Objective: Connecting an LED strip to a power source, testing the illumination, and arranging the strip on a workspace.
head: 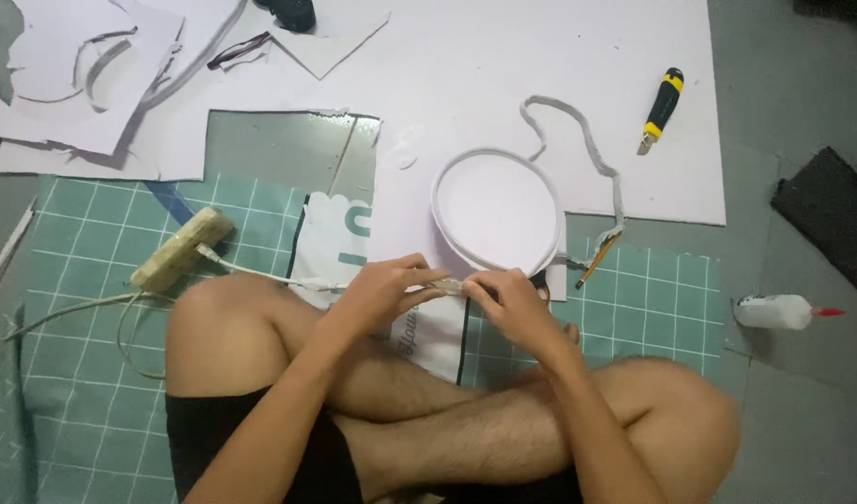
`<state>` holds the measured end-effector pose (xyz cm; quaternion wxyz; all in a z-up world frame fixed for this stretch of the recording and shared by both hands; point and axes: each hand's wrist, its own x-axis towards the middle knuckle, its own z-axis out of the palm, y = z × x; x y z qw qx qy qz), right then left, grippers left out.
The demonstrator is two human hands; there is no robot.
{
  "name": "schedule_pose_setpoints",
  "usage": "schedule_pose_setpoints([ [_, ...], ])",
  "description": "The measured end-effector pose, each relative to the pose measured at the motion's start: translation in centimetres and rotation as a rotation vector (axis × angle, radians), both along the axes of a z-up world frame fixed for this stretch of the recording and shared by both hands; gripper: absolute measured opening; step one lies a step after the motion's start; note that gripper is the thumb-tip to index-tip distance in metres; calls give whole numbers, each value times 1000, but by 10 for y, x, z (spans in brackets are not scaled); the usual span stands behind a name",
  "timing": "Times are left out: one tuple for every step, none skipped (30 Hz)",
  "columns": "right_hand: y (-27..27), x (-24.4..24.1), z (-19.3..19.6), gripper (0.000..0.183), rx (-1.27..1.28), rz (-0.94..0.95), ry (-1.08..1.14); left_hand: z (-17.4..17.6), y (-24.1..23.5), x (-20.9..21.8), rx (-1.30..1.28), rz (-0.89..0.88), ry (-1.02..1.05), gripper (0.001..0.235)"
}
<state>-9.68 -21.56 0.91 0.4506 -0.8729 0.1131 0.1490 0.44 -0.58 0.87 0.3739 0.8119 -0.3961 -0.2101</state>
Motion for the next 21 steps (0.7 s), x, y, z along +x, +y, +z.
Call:
schedule_pose_setpoints([
  [0,0,-1,28,-1,-2,1,-3,0,0,-1,-2,1,26],
  [0,-1,-1,29,0,0,-8,-6,-1,0,7,0,22,25],
  [0,0,-2,30,2,4,-17,-8,-1,1,17,4,42,23],
  [0,-1,-2,30,3,3,-16,-6,-1,1,17,3,43,23],
  [0,-2,-2,29,8,-1,-14,-5,-2,1,13,1,38,23],
  [0,-2,-2,28,13,-6,-13,-3,-2,1,8,-2,33,23],
  [0,-1,0,28,12,-7,-12,-2,-2,1,8,-3,34,23],
  [0,0,2,28,5,0,-4,0,-2,2,9,-6,32,23],
  [0,0,5,29,-1,6,5,1,-2,3,11,-9,30,24],
  [0,0,6,29,-1,6,5,0,-2,2,11,-10,31,24],
  [1,0,7,29,4,-8,7,-1,-2,2,0,-8,-8,25],
  [1,0,8,29,8,-22,10,-3,-1,2,-11,-5,-46,26],
  [-1,2,7,29,10,-21,11,-4,-1,2,-9,-5,-45,26],
  [-2,3,5,31,10,-4,9,-6,0,3,-20,-12,-80,25],
  [-1,-1,2,33,16,13,17,-9,3,-2,-24,-18,-105,24],
  [-4,0,-4,33,24,14,31,-25,0,1,-16,-17,-91,24],
  [-4,-4,-12,31,23,22,-2,-41,0,-1,-62,-20,-100,20],
  [-5,-7,-20,29,22,28,-34,-58,0,-3,-108,-21,-109,18],
  [-3,-8,-14,29,31,33,-22,-46,2,-6,-99,-16,-97,18],
  [-2,-9,-8,27,25,45,-33,-34,4,-7,-114,-8,-119,19],
  [-3,-7,-1,24,13,54,-52,-22,3,-6,-134,-3,-149,19],
])
